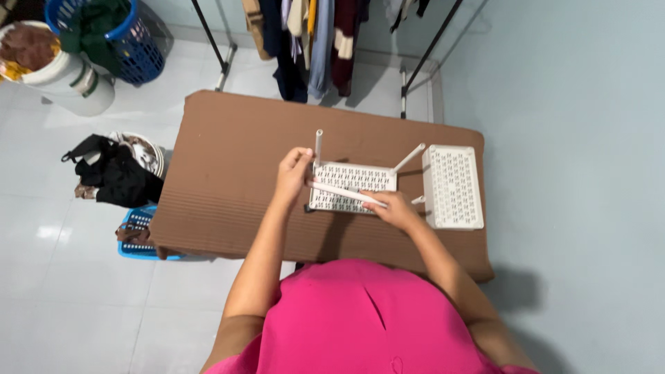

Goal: The person assembles a small white plastic stool by attaching black feet and white legs to perforated trays. They place feet into corner holes, insert legs into the feet, and stack a second tray on top, completing the stool structure.

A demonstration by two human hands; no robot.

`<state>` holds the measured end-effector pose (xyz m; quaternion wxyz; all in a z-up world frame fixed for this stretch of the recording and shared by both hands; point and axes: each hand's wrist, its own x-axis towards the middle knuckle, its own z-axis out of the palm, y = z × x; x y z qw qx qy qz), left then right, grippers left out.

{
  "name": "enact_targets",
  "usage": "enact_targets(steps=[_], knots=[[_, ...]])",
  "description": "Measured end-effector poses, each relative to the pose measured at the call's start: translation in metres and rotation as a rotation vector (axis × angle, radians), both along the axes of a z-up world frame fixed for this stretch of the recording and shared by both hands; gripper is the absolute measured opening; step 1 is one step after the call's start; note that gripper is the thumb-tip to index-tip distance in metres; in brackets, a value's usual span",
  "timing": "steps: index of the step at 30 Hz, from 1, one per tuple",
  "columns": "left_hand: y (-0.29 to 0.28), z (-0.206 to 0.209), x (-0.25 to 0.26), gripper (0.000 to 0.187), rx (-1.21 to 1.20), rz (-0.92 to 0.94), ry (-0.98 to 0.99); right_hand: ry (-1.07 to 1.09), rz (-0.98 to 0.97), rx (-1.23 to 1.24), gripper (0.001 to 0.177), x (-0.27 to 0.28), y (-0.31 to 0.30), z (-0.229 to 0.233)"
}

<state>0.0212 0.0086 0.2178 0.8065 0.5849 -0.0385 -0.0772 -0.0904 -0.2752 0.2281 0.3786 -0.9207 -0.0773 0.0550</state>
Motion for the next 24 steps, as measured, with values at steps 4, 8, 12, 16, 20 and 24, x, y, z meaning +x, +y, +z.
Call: enact_targets(steps=[4, 8, 12, 16, 20, 24], knots=[[0.058, -0.077, 0.016, 0.022, 0.472, 0.213, -0.095, 0.027, -0.052, -0.075, 0.034, 0.007, 0.0, -0.029], [0.111, -0.133, 0.0, 0.025, 0.652, 0.253, 0.102, 0.202, -0.195, -0.277, 0.031, 0.008, 0.013, -0.068], [0.139, -0.158, -0.011, 0.028, 0.662, 0.173, 0.213, 0.333, -0.287, -0.376, 0.026, 0.01, 0.027, -0.097], [0.144, -0.17, -0.012, 0.032, 0.691, 0.081, 0.254, 0.38, -0.323, -0.383, 0.024, 0.012, 0.035, -0.111], [0.138, -0.182, -0.011, 0.035, 0.685, -0.015, 0.241, 0.361, -0.324, -0.363, 0.025, 0.011, 0.043, -0.118], [0.133, -0.191, -0.012, 0.036, 0.661, -0.046, 0.223, 0.386, -0.295, -0.426, 0.025, 0.016, 0.047, -0.115]])
